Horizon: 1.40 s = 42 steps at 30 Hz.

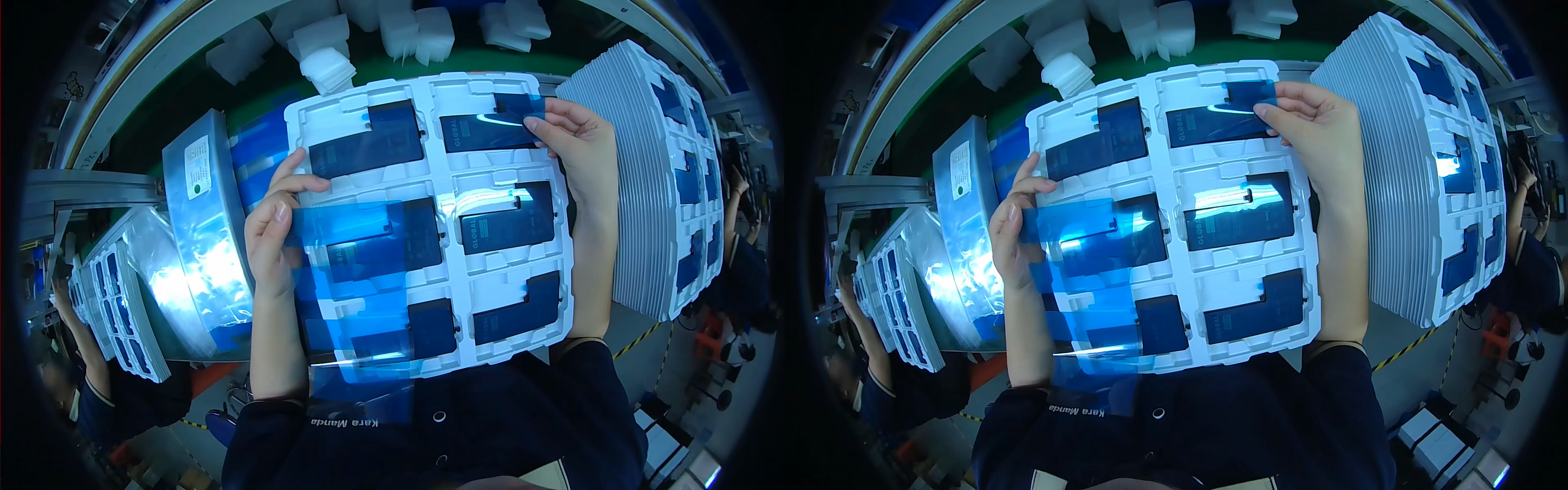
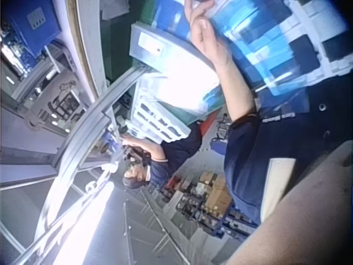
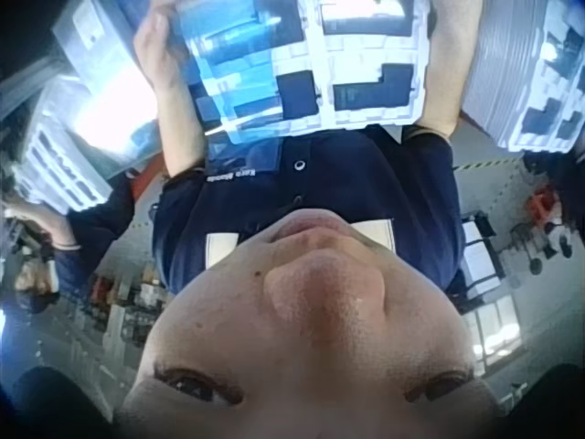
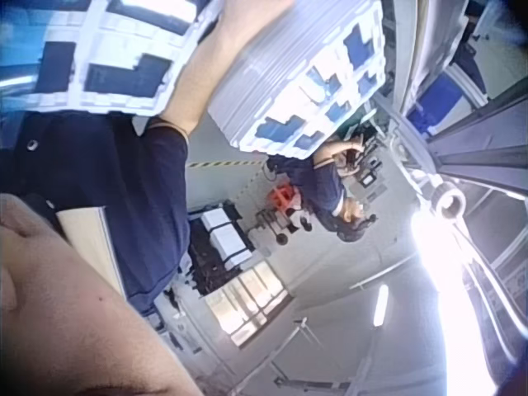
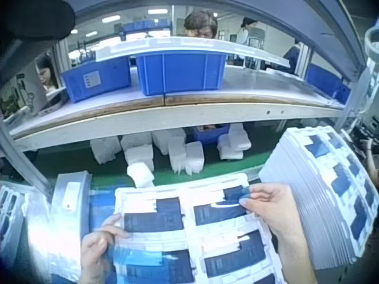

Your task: The person repeatedly picks up small blue rectangular electronic components from a white plastic tray and places them into clear plastic bags. The person then places the filled bags into a blue plastic bin. The process is repeated continuously throughout the video.

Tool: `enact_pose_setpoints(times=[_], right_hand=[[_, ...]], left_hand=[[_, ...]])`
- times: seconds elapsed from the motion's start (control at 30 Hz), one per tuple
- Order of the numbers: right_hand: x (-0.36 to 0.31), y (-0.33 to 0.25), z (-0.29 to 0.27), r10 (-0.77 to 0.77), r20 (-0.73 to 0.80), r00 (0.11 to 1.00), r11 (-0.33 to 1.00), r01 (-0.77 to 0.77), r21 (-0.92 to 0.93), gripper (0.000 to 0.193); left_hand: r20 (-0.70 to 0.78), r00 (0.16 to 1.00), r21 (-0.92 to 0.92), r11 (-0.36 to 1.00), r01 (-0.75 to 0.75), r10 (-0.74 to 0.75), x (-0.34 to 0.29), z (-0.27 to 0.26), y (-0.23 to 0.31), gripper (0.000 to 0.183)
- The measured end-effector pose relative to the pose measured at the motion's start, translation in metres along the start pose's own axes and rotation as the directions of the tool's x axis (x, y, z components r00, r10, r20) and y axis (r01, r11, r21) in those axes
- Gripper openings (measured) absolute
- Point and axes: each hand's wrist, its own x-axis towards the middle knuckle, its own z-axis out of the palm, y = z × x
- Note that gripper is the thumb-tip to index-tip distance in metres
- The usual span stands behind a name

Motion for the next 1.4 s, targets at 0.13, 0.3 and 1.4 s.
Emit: enact_pose_setpoints(times=[0.13,0.3,1.4], right_hand=[[0.000,-0.001,0.001,-0.004,0.004,1.000,1.000,0.004,-0.004,0.024],[0.000,0.000,0.002,-0.011,-0.004,1.000,1.000,0.011,-0.025,0.024],[-0.013,-0.003,0.006,-0.442,0.099,0.891,0.758,0.431,-0.489,0.040]], left_hand=[[-0.003,1.000,-0.005,1.000,-0.001,0.001,0.000,0.000,0.000,0.033],[0.001,1.000,0.013,1.000,-0.005,0.005,0.000,0.000,0.000,0.033],[-0.010,1.000,0.030,1.000,0.005,-0.005,-0.001,0.003,0.001,0.032]])
